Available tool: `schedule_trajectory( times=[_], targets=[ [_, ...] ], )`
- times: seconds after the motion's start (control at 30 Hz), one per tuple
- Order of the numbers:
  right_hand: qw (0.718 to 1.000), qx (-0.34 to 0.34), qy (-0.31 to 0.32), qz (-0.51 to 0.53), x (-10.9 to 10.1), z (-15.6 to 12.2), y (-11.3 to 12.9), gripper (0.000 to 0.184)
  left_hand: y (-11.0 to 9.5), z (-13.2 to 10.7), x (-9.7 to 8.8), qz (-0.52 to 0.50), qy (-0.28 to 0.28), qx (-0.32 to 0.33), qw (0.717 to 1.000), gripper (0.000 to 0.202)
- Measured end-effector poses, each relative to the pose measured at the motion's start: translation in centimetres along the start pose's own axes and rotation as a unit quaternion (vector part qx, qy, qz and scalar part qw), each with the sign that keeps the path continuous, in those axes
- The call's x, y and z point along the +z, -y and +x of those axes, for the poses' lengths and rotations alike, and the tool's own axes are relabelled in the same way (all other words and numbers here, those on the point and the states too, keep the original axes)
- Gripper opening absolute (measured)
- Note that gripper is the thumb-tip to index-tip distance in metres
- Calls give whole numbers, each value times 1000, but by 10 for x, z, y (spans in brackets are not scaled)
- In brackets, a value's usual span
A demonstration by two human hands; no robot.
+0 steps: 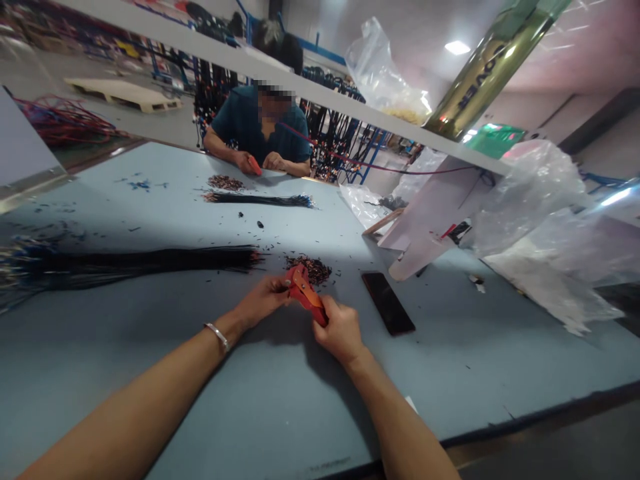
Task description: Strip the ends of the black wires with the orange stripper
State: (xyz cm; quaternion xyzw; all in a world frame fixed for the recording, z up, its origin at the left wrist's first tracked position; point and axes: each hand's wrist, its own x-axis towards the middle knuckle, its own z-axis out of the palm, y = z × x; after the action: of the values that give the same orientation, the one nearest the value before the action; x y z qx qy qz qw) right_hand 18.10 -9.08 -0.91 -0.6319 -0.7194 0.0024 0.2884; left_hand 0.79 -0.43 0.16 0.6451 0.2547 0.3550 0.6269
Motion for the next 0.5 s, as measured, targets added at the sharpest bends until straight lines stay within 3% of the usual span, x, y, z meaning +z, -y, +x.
schedule_trajectory(
  times=[0.13,0.2,0.23,0.3,0.4,0.5],
  targets=[
    [990,53,-27,130,-14,2,7,23,-4,-1,1,9,-55,-9,998,29],
    [963,108,-7,247,-23,2,11,21,-6,-1,2,19,-94,-23,995,29],
    [936,135,16,325,-27,2,13,21,-6,-1,2,22,-108,-30,993,29],
    [855,182,72,480,-31,2,17,26,-6,-1,2,28,-130,-37,990,31],
    [739,238,143,614,-29,0,18,34,-5,-1,1,36,-145,-26,988,31],
    [679,278,180,655,-24,-1,17,35,-5,-1,0,35,-157,-13,987,30]
  ],
)
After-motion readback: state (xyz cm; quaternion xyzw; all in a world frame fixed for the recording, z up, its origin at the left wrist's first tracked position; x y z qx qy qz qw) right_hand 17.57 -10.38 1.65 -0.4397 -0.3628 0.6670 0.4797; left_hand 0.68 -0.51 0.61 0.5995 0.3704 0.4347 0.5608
